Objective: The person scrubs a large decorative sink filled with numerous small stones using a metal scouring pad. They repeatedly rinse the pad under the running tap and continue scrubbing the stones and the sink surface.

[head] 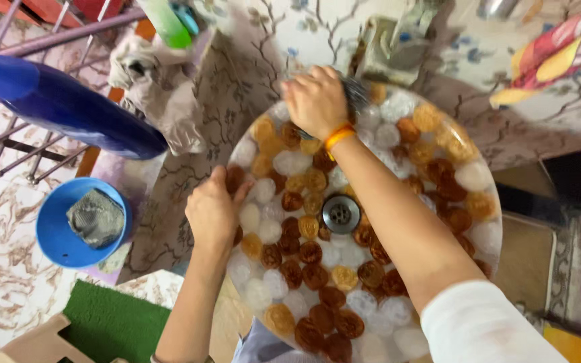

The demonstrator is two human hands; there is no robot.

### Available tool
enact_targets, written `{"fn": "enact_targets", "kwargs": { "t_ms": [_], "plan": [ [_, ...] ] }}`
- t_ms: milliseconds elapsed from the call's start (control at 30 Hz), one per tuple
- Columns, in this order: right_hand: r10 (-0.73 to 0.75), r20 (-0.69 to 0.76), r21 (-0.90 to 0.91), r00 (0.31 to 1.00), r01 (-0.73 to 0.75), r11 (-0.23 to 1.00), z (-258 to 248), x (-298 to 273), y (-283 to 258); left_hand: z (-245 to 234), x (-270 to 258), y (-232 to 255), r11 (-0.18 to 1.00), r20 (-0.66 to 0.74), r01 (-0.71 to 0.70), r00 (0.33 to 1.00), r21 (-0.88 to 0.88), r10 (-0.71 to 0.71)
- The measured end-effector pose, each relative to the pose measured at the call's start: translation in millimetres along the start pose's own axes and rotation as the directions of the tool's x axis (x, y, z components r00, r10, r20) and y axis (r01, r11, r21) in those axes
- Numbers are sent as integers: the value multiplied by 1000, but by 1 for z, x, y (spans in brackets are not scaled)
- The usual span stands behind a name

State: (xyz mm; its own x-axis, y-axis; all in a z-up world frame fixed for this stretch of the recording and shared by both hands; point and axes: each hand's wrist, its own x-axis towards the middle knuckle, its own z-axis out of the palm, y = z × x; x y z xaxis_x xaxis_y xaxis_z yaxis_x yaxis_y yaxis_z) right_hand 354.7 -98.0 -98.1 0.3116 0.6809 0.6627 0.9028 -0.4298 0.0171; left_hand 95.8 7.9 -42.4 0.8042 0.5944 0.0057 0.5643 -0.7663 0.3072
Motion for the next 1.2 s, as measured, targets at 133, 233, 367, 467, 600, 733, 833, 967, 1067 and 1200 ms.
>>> {"fn": "enact_targets", "kwargs": {
  "t_ms": [133, 233, 367, 467, 600, 733, 833, 967, 1067, 1200],
  "plan": [
    [270, 95, -405, 958, -210, 890, 7, 8, -26, -2, 9, 3, 997, -67, -69, 995, -26, 67],
    [10, 22, 216, 1000, -14, 976, 13, 6, -90, -2, 1, 7, 1000, -10, -16, 1000, -17, 15],
    [-158, 126, 346, 979, 106, 932, 17, 11, -87, -6, 7, 5, 999, -50, -40, 998, -27, 39],
    [-95, -124, 136, 988, 112, 984, 10, 6, -39, -9, 7, 6, 1000, -7, -13, 1000, 0, 13],
    [246, 143, -178, 959, -219, 959, -7, -4, 11, -6, 18, 9, 998, -2, -28, 1000, 61, 28],
    [478, 455, -139, 751, -470, 871, -5, 13, -12, -4, 15, 8, 997, -8, -46, 999, 56, 46],
    [70, -15, 204, 997, -66, 977, 9, 14, -90, -1, 13, 7, 996, -18, -48, 999, 68, 50],
    [-110, 140, 393, 984, 47, 918, 17, 11, -103, -2, 16, 5, 998, -56, -59, 997, 38, 61],
    [-90, -4, 305, 996, 87, 949, 17, 6, -73, -6, 11, 5, 998, -18, -38, 999, 44, 39],
    [382, 296, -29, 876, -391, 920, -7, -12, 13, -8, 14, 6, 999, -49, -45, 998, 6, 45]
  ]
}}
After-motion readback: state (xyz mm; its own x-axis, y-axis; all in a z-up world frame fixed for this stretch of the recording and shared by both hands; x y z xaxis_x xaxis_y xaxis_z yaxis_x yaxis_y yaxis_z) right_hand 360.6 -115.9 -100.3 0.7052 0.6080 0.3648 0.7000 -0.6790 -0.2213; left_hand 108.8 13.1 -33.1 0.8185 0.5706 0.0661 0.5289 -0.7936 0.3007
